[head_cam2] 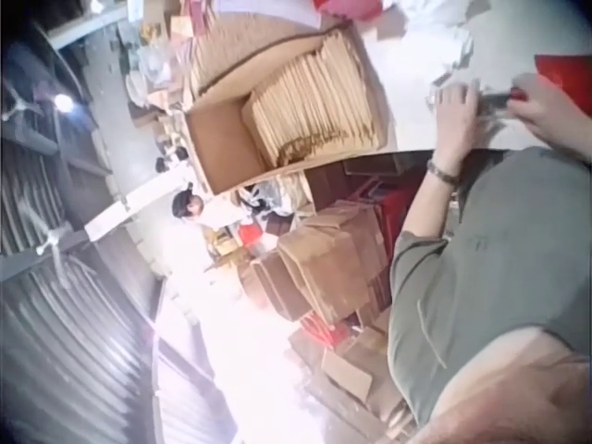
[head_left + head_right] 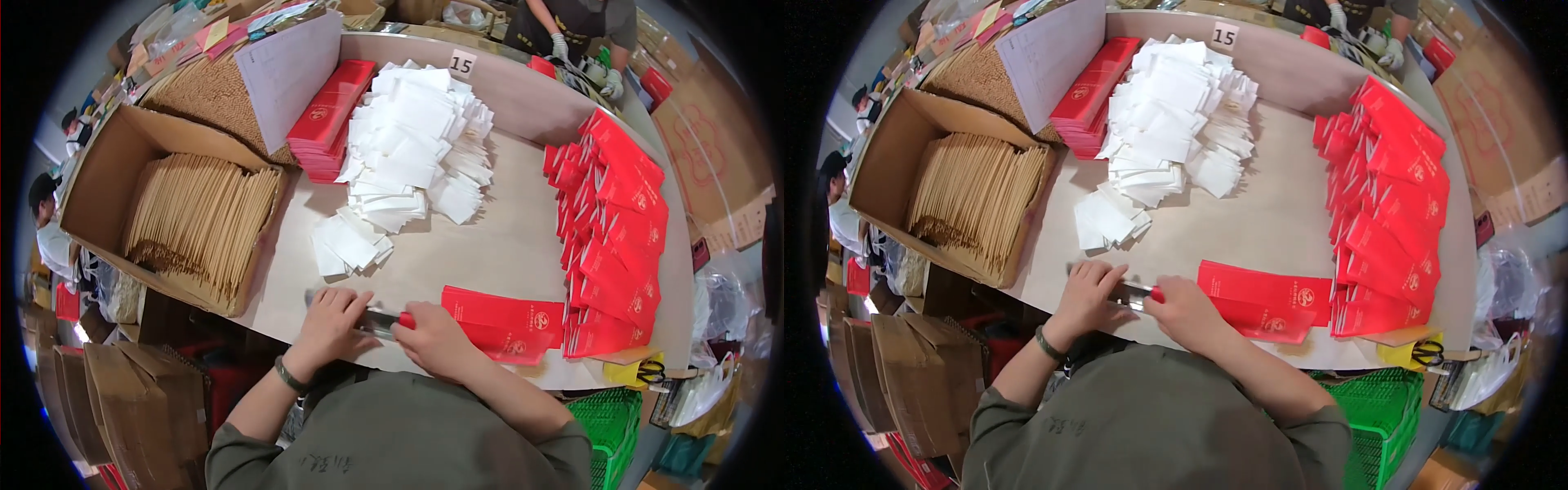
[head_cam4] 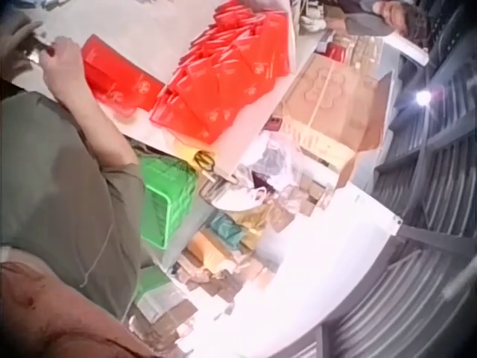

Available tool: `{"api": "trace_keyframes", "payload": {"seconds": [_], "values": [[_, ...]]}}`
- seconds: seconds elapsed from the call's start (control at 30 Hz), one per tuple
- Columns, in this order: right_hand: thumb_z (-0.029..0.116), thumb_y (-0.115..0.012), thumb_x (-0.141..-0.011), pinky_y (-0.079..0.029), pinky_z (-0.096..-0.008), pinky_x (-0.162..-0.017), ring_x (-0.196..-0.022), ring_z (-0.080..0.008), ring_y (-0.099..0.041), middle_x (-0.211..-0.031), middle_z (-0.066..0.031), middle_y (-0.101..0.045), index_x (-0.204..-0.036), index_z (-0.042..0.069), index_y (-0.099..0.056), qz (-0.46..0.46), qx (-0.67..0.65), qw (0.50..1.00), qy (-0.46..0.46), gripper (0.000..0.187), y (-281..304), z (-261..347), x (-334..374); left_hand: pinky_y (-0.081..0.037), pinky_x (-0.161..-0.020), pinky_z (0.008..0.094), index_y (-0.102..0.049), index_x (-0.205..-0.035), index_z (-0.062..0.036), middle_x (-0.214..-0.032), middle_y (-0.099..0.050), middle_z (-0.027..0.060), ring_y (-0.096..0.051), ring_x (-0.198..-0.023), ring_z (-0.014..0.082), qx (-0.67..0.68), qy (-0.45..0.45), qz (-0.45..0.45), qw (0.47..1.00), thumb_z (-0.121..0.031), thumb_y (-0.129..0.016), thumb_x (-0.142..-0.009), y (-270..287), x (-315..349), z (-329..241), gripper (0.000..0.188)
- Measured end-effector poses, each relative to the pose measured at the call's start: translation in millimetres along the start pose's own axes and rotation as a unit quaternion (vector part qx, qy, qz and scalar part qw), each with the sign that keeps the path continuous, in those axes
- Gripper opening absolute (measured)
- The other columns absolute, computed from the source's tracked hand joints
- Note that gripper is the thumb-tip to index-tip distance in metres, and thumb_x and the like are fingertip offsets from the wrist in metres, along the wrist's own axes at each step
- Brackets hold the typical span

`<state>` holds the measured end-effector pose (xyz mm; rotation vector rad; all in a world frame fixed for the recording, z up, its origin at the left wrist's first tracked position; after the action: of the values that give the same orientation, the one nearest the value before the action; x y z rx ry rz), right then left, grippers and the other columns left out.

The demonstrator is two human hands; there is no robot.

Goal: Using a metal loading tool to insert bundles of incense sticks into red paper sleeves.

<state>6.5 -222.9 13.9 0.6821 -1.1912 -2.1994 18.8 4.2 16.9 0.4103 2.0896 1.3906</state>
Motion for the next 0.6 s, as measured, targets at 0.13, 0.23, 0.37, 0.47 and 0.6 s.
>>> {"api": "trace_keyframes", "payload": {"seconds": [0.13,0.23,0.37,0.47,0.6], "values": [[0.020,-0.074,-0.077,-0.050,-0.0410,-0.058,-0.070,-0.0270,-0.060,-0.078,-0.0084,-0.058,-0.081,0.015,-0.070,-0.033,0.001,0.999,0.009,0.007,60,-27,-3,-0.051,-0.073,0.0377,-0.059,-0.108,-0.0067,-0.093,-0.064,0.0083,-0.064,-0.085,0.0287,-0.009,0.048,0.096,0.994,-0.035,-0.088,-0.063,-5,0,10,0.061],[0.012,-0.071,-0.083,-0.054,-0.0394,-0.070,-0.085,-0.0223,-0.065,-0.093,-0.0109,-0.065,-0.072,0.006,-0.070,-0.080,0.096,0.958,-0.259,0.013,180,-83,22,-0.050,-0.064,0.0350,-0.058,-0.102,-0.0042,-0.079,-0.063,0.0089,-0.063,-0.071,0.0272,0.148,0.226,0.006,0.963,-0.029,-0.085,-0.069,13,-15,-11,0.049],[0.022,-0.079,-0.077,-0.040,-0.0479,-0.110,-0.127,-0.0375,-0.049,-0.130,-0.0187,-0.058,-0.087,0.002,-0.067,-0.100,0.191,0.942,-0.256,0.026,165,-114,68,-0.050,-0.077,0.0291,-0.059,-0.111,0.0009,-0.089,-0.064,0.0079,-0.060,-0.084,0.0129,0.454,0.302,0.189,0.817,-0.019,-0.073,-0.078,-29,3,-9,0.042],[0.031,-0.080,-0.074,-0.039,-0.0481,-0.111,-0.131,-0.0411,-0.046,-0.139,-0.0228,-0.051,-0.100,0.001,-0.066,0.116,0.045,0.990,-0.066,0.042,73,-79,62,-0.051,-0.076,0.0362,-0.056,-0.117,0.0013,-0.094,-0.065,0.0104,-0.062,-0.083,0.0210,0.503,0.169,0.180,0.829,-0.018,-0.069,-0.075,-51,-20,-39,0.048],[0.035,-0.077,-0.079,-0.043,-0.0486,-0.103,-0.121,-0.0413,-0.051,-0.124,-0.0203,-0.059,-0.098,0.001,-0.066,0.125,0.000,0.973,-0.195,0.040,46,-46,23,-0.052,-0.078,0.0387,-0.056,-0.116,0.0015,-0.098,-0.066,0.0141,-0.064,-0.086,0.0252,0.596,0.149,0.164,0.772,-0.017,-0.069,-0.074,-63,-42,-55,0.048]]}}
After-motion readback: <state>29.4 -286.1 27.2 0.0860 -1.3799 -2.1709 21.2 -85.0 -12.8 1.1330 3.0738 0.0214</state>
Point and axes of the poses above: each hand's wrist, its own x-axis away from the middle knuckle, its own y-axis out of the back of the hand, z = x × y, the point moved 1 cm from there along -x, towards the middle knuckle
